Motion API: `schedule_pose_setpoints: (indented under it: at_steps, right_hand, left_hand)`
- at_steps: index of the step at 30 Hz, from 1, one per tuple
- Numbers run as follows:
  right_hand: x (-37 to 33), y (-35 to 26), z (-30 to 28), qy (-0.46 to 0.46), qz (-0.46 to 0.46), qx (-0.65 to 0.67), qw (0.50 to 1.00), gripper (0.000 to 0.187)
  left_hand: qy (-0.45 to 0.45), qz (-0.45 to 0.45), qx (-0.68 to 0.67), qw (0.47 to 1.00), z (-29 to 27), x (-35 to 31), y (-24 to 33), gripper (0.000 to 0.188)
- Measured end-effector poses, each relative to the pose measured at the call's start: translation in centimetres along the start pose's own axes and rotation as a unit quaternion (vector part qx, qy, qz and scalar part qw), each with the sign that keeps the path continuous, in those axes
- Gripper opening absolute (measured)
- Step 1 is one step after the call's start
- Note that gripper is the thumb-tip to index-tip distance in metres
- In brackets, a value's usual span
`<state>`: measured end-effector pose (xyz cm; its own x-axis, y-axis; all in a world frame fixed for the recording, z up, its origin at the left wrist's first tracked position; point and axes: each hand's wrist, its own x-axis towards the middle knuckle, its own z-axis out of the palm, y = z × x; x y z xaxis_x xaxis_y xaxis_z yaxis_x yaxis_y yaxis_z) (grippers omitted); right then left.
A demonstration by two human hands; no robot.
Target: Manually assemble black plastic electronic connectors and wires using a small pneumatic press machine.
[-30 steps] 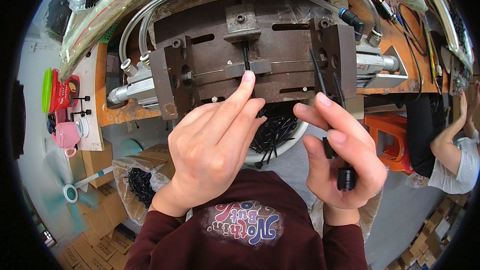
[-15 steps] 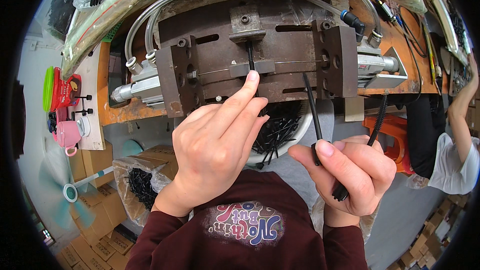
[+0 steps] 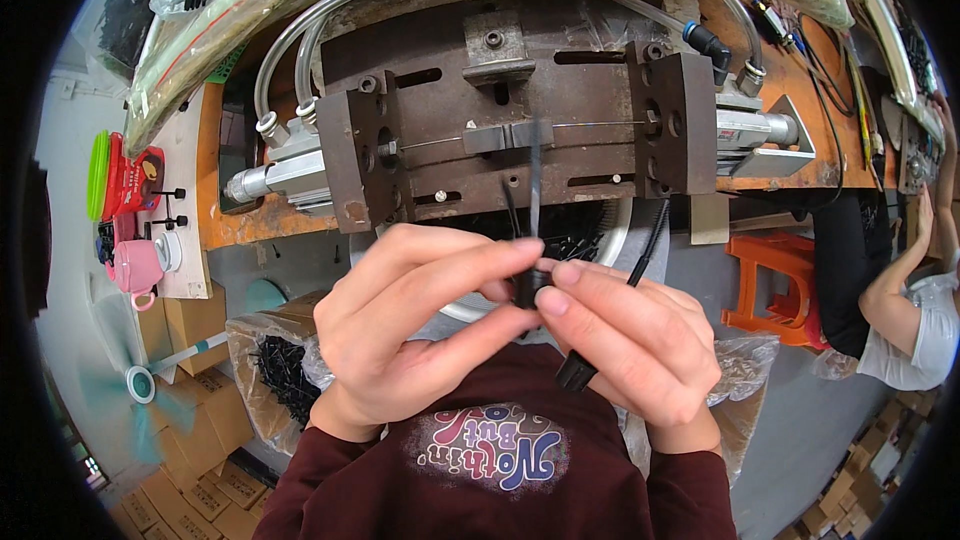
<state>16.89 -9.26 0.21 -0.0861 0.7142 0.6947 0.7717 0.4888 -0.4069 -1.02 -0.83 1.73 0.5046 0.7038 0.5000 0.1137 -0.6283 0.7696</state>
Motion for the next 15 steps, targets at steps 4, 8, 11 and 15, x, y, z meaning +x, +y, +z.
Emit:
schedule_pose_setpoints:
  at_steps: [4, 8, 11, 15]
  right_hand:
    - [-0.4, 0.4, -0.1, 0.036, 0.053, 0.058, 0.996, 0.052]
    - [-0.7, 0.9, -0.6, 0.044, 0.061, 0.122, 0.99, 0.061]
    - [-1.1, 1.2, 0.1, 0.081, 0.07, 0.145, 0.984, 0.057]
    - [-0.9, 0.9, 0.3, 0.09, 0.086, 0.169, 0.978, 0.049]
  left_hand:
    - [0.016, 0.037, 0.13, 0.991, 0.8, -0.5, -1.1, 0.037]
    - [-0.033, 0.057, 0.267, 0.961, 1.5, -0.4, -1.7, 0.032]
    - [-0.059, 0.058, 0.327, 0.941, 1.4, 0.3, -1.1, 0.029]
    - [-0.064, 0.047, 0.331, 0.94, 1.5, 0.7, -1.0, 0.027]
